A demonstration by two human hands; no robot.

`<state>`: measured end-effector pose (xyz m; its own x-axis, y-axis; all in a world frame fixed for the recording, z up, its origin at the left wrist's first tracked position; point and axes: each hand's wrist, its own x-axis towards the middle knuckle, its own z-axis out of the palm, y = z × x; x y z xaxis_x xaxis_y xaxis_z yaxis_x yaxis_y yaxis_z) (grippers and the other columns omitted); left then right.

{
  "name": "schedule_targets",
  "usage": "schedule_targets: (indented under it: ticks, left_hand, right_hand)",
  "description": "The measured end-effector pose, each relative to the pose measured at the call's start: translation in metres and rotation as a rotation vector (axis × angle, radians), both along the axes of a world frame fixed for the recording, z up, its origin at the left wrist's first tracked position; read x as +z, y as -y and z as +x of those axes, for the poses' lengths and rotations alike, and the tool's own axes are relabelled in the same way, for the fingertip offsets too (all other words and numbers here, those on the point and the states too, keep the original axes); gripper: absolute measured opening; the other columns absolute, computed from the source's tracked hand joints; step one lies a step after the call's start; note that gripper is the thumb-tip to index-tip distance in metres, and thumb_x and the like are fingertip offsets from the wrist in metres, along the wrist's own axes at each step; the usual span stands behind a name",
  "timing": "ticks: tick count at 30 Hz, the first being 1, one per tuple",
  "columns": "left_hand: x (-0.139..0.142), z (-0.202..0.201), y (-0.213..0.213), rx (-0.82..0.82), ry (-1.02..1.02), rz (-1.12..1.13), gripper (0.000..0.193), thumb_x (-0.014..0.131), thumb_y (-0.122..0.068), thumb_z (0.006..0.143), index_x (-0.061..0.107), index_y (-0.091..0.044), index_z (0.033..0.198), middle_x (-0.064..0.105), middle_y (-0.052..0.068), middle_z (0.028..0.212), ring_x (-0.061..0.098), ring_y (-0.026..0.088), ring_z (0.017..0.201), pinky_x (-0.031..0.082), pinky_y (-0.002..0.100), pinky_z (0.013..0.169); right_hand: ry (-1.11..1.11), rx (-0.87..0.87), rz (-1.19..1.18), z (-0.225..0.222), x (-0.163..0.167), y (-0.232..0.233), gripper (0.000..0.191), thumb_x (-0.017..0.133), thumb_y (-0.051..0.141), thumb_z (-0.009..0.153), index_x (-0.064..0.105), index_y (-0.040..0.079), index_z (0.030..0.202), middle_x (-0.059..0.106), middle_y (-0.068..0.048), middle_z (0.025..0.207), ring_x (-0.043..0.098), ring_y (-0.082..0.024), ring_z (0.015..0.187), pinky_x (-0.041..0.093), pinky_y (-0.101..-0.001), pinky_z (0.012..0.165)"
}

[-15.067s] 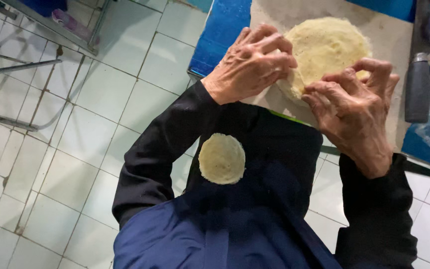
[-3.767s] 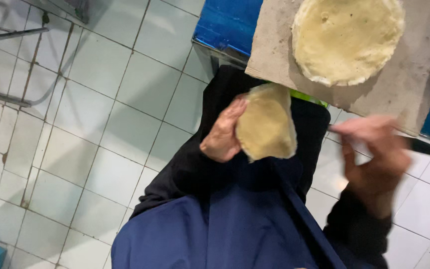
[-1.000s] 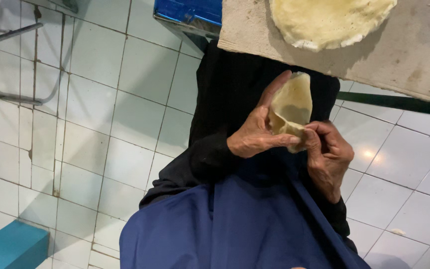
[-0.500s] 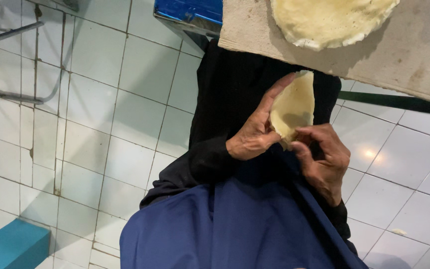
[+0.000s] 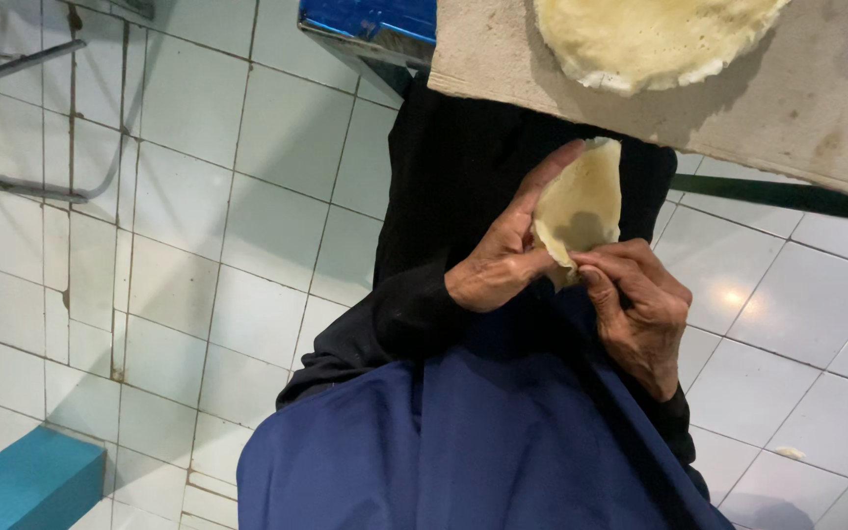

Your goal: The person sits on a stool in front of a low table holding a stack of thin round pastry wrappers. They peel a single thin wrapper off the stack, stretch and separate it with both hands over their lap, and place it onto a growing pile on a board on the table, repeating this cycle throughout the clip.

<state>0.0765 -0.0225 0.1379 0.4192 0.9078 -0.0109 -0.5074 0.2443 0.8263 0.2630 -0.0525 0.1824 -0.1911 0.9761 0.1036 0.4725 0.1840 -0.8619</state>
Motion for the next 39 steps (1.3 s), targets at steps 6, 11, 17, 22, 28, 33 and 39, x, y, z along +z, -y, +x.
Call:
schedule_targets:
  ticks: [6, 11, 17, 22, 28, 33, 39]
  left_hand:
    - [-0.004, -0.001, 0.001, 0.035, -0.162, 0.158, 0.093, 0.055, 0.018, 0.096, 0.01, -0.014, 0.171, 0.013, 0.008, 0.173, 0.017, 0.02, 0.161, 0.027, 0.038, 0.135]
    - [-0.015, -0.001, 0.004, 0.005, -0.168, 0.304, 0.091, 0.04, 0.02, 0.091, 0.005, -0.015, 0.167, 0.006, 0.007, 0.176, 0.006, 0.019, 0.166, 0.012, 0.034, 0.138]
    - [-0.023, -0.009, 0.002, -0.088, -0.289, 0.37, 0.098, 0.045, 0.019, 0.088, 0.005, -0.013, 0.171, 0.006, 0.01, 0.175, 0.004, 0.021, 0.166, 0.009, 0.037, 0.138]
    - [-0.02, -0.013, 0.001, -0.157, -0.161, 0.207, 0.099, 0.045, 0.018, 0.087, 0.003, -0.012, 0.172, 0.009, 0.009, 0.174, 0.011, 0.021, 0.164, 0.012, 0.037, 0.138]
    - [-0.028, -0.016, 0.004, -0.177, -0.148, 0.04, 0.097, 0.064, 0.002, 0.094, 0.003, -0.011, 0.169, 0.018, 0.011, 0.173, 0.029, 0.024, 0.158, 0.029, 0.039, 0.131]
    - [-0.053, -0.003, 0.008, 0.008, -0.441, 0.182, 0.082, 0.065, -0.019, 0.106, 0.015, -0.008, 0.17, 0.026, 0.014, 0.175, 0.034, 0.024, 0.16, 0.034, 0.036, 0.13]
    - [-0.068, -0.008, 0.011, -0.005, -0.336, 0.026, 0.075, 0.064, -0.023, 0.105, 0.023, -0.004, 0.165, 0.038, 0.015, 0.167, 0.043, 0.023, 0.15, 0.038, 0.033, 0.123]
  right_hand:
    - [0.082, -0.041, 0.165, -0.01, -0.008, 0.003, 0.03, 0.084, 0.015, 0.089, 0.069, 0.002, 0.113, 0.067, -0.015, 0.107, 0.069, -0.021, 0.091, 0.057, -0.0294, 0.078]
    - [-0.14, -0.17, -0.079, 0.0, -0.021, 0.003, 0.006, 0.069, 0.004, 0.105, 0.066, 0.004, 0.11, 0.071, -0.009, 0.107, 0.066, -0.014, 0.083, 0.054, -0.0228, 0.076]
    - [0.066, -0.008, 0.117, 0.003, -0.032, 0.008, 0.011, 0.071, 0.008, 0.103, 0.066, 0.0, 0.11, 0.069, -0.009, 0.107, 0.066, -0.013, 0.098, 0.053, -0.026, 0.086]
    - [-0.276, -0.179, -0.321, 0.017, -0.041, 0.007, 0.013, 0.063, 0.011, 0.107, 0.067, 0.0, 0.113, 0.07, -0.003, 0.101, 0.062, -0.009, 0.087, 0.051, -0.0225, 0.079]
    - [-0.613, -0.278, -0.52, 0.03, -0.061, 0.009, 0.019, 0.065, 0.017, 0.106, 0.067, 0.0, 0.114, 0.065, 0.001, 0.096, 0.055, -0.007, 0.084, 0.043, -0.0203, 0.076]
    - [-0.587, -0.31, -0.48, 0.026, -0.069, 0.007, 0.021, 0.065, 0.018, 0.109, 0.065, -0.001, 0.117, 0.062, -0.001, 0.098, 0.054, -0.008, 0.088, 0.043, -0.0214, 0.08]
    - [-0.784, -0.327, -0.564, 0.025, -0.064, 0.001, 0.022, 0.065, 0.016, 0.103, 0.061, 0.002, 0.119, 0.067, -0.003, 0.11, 0.063, -0.01, 0.099, 0.052, -0.0241, 0.088]
